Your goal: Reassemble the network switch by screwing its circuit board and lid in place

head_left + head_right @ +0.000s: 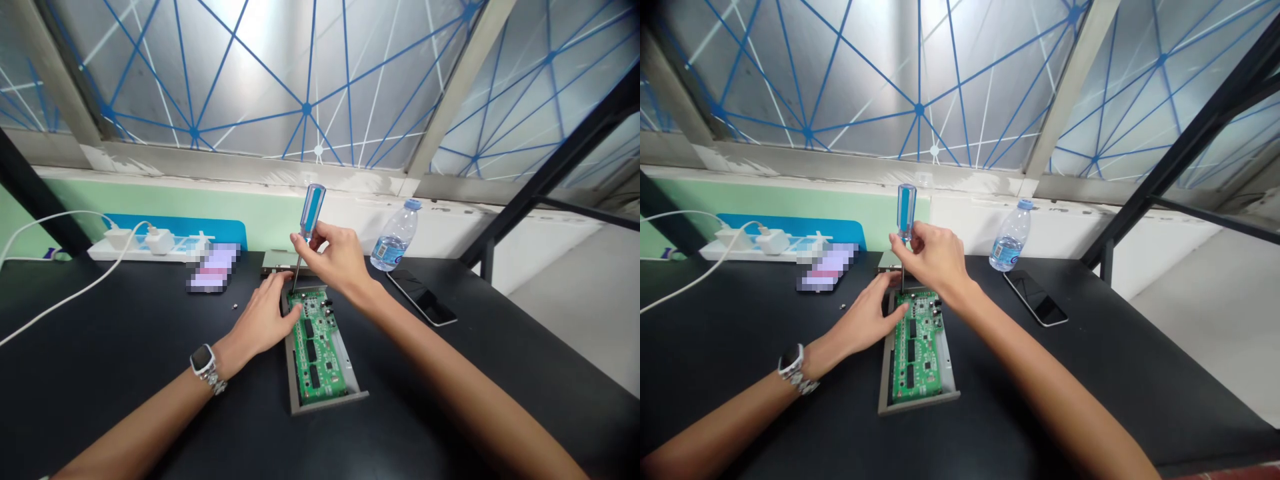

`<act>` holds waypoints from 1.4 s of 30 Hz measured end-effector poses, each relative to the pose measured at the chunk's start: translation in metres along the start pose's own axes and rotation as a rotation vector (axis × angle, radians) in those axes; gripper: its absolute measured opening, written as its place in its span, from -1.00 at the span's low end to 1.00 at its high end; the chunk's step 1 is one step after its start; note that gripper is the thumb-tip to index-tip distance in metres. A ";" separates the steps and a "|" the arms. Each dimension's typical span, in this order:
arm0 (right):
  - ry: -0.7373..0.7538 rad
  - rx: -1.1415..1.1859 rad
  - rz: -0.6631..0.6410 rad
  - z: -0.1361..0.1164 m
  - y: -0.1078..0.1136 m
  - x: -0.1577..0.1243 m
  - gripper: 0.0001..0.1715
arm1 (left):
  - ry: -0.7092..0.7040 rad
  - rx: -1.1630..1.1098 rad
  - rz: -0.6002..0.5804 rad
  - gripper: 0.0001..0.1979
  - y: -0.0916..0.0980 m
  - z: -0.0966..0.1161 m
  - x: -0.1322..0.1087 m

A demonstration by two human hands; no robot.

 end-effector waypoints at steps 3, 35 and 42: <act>-0.005 -0.022 0.013 0.000 0.002 -0.001 -0.55 | 0.013 0.086 -0.027 -0.51 -0.005 0.001 -0.006; 0.097 0.263 -0.030 -0.006 0.002 0.002 -0.68 | 0.090 -0.057 -0.027 -0.51 -0.013 -0.006 -0.006; 0.096 0.271 -0.053 -0.003 0.001 0.003 -0.66 | 0.092 -0.044 -0.039 -0.53 -0.014 -0.005 -0.006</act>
Point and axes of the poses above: each hand's wrist, its own x-axis towards the middle knuckle, its own y-axis out of the back of the hand, z = x × y, the point moved 7 cm from there along x, towards the middle knuckle, and after that the axes turned 7 degrees about y, right-handed, at the moved point
